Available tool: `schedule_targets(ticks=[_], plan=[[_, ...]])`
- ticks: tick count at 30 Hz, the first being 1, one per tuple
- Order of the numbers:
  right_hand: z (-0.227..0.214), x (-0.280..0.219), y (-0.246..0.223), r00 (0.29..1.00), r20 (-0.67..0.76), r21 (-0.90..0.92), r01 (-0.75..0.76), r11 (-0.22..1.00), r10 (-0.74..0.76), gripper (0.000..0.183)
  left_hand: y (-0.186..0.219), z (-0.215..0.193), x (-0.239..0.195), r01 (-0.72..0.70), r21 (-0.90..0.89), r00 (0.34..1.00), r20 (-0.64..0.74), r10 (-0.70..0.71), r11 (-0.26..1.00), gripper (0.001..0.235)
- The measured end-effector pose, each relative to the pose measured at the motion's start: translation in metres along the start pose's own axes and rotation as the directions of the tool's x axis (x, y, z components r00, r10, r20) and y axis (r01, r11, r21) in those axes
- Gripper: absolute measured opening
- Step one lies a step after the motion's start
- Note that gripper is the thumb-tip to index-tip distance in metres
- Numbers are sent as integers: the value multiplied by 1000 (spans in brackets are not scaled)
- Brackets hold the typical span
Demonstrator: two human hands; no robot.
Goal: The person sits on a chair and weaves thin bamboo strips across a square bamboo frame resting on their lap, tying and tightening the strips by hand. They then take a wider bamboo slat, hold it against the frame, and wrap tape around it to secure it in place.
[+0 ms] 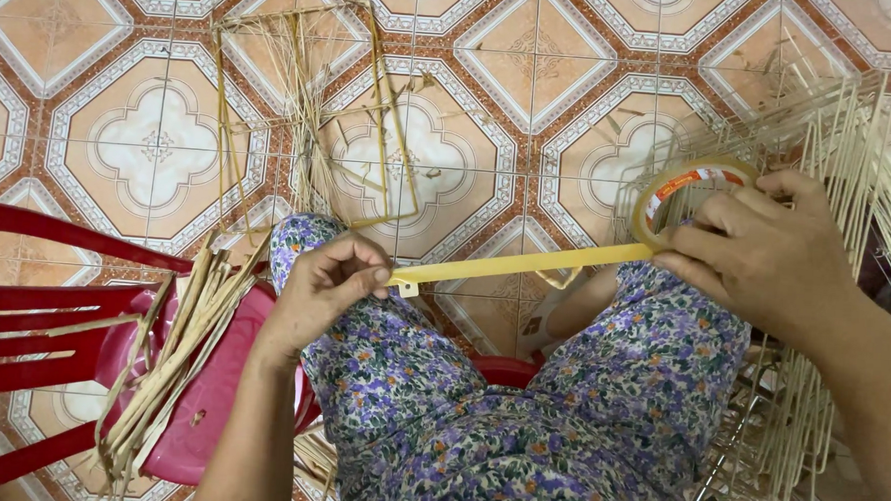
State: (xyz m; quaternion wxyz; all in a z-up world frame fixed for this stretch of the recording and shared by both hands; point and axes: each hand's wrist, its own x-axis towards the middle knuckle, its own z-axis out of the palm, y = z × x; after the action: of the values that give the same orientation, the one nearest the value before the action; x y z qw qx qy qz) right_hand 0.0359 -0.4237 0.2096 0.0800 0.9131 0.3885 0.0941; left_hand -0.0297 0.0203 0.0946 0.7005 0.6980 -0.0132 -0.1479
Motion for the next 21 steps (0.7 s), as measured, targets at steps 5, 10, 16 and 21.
schedule_targets(ticks=[5,10,16,21], plan=[[6,-3,-3,999,-54,-25,2,1000,-3,27,73,43,-6,-93,614,975,-104,197,784,22],[17,-10,-8,991,-121,36,-51,998,55,25,60,110,7,-382,854,784,97,613,354,24],[25,-19,-7,976,-182,151,-90,984,118,28,82,129,28,-107,856,987,33,154,505,21],[38,-22,-11,966,-202,198,-124,972,164,28,75,136,36,-189,800,969,60,238,569,18]])
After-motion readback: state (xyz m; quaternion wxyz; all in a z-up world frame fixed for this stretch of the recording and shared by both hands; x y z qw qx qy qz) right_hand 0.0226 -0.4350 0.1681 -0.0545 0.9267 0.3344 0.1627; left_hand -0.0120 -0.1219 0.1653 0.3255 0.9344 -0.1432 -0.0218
